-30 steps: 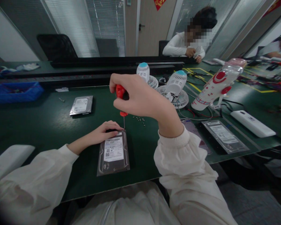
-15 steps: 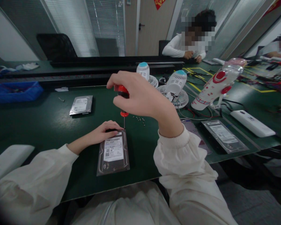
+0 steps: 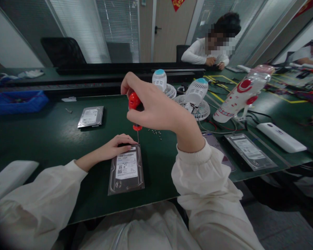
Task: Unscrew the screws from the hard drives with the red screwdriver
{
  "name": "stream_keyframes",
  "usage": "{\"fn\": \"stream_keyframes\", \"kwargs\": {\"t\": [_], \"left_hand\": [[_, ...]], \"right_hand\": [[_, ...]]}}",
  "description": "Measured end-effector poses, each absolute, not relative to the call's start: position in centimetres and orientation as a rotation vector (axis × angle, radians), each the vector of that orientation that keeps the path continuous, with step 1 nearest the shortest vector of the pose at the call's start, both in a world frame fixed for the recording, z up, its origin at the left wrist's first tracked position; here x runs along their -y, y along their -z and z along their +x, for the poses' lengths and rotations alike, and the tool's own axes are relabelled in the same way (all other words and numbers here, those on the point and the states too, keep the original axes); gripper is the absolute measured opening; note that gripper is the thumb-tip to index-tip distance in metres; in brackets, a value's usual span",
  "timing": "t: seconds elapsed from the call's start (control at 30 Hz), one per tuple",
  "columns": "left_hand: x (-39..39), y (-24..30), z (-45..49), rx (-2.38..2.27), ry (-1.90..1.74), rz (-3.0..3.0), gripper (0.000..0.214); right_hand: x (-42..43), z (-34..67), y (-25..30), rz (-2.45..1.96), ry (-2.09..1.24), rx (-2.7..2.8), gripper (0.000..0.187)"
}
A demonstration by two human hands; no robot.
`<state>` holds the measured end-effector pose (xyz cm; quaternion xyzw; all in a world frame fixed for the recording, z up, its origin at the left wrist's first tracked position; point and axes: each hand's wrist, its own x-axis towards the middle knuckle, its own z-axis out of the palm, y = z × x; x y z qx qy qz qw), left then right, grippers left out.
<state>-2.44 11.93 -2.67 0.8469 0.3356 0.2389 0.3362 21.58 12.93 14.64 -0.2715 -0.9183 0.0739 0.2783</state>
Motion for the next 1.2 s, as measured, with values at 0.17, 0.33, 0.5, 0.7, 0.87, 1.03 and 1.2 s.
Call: {"fn": "stream_keyframes", "kwargs": {"t": [0.17,0.33,0.5,0.7,0.87,1.03,1.2], "left_hand": [[-12.05,2.78,-2.48,-0.852,-0.628,2.214,0.029],[-12.07,2.85,-2.53,-0.858,-0.622,2.225,0.029],[-11.99,2.74,-2.51,-0.872,-0.612,2.23,0.03],[-12.02,2.81,-2.45,-0.863,-0.626,2.231,0.03],[-11.94,2.69,-2.41,-0.862,-0.62,2.202,0.03],[-11.91,2.67,-2.41,-0.861,-0.628,2.201,0.03],[-11.98,2.8,-2.41,-0.86,-0.633,2.207,0.029]], "right_hand": [[-13.09,21.06,-14.22,-0.888,0.009,2.412,0.027],[-12.86,21.04,-14.08,-0.908,0.05,2.427,0.026],[-12.68,21.04,-14.29,-0.747,-0.087,2.48,0.023],[-12.65,21.01,-14.28,-0.962,0.059,2.447,0.02],[-12.45,21.37,-14.77,-0.853,-0.08,2.54,0.019],[-12.3,20.95,-14.62,-1.128,0.22,2.44,0.04],[-12.2,21.3,-14.73,-0.963,0.056,2.513,0.027]]}}
